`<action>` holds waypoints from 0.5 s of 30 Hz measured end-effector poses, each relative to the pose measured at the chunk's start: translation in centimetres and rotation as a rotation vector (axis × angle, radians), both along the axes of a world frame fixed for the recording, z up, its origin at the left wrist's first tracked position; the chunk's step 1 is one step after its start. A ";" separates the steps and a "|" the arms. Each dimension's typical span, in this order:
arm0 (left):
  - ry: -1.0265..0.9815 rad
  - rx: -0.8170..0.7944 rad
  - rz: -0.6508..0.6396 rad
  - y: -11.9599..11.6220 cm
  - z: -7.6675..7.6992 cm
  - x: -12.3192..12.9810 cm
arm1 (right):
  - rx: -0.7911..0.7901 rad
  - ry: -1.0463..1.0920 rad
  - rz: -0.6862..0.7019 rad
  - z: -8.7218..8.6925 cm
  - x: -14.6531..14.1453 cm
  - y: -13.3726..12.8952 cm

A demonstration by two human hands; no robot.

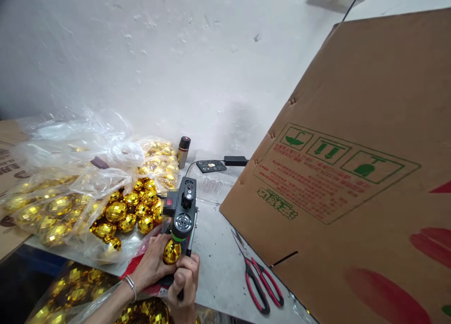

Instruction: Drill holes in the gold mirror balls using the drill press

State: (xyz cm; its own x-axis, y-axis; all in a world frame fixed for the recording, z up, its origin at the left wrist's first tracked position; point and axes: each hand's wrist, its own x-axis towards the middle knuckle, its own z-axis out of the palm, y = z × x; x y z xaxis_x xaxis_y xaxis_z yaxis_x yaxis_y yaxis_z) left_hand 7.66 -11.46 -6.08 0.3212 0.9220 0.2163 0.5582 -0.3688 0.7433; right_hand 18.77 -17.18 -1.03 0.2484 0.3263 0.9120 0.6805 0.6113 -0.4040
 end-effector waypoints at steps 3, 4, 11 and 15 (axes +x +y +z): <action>0.000 -0.001 0.013 0.2 0.2 0.0 | -0.009 -0.044 0.047 2.0 0.4 -0.3; 0.000 0.000 0.018 0.2 0.2 0.0 | -0.021 -0.033 0.054 3.1 0.5 -0.4; -0.026 0.062 0.008 -2.2 -2.2 -1.7 | -0.173 0.083 0.089 11.0 0.6 -0.2; -0.022 0.244 0.074 -2.4 -2.2 -4.8 | -0.156 0.109 0.126 10.6 0.4 0.0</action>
State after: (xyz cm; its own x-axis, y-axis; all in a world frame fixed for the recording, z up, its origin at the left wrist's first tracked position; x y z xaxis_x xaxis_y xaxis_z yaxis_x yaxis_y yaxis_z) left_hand 2.82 -13.88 -8.33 0.2478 0.8626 0.4411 0.5749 -0.4974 0.6497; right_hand 19.18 -17.15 9.57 0.2913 0.4960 0.8180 0.5495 0.6132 -0.5675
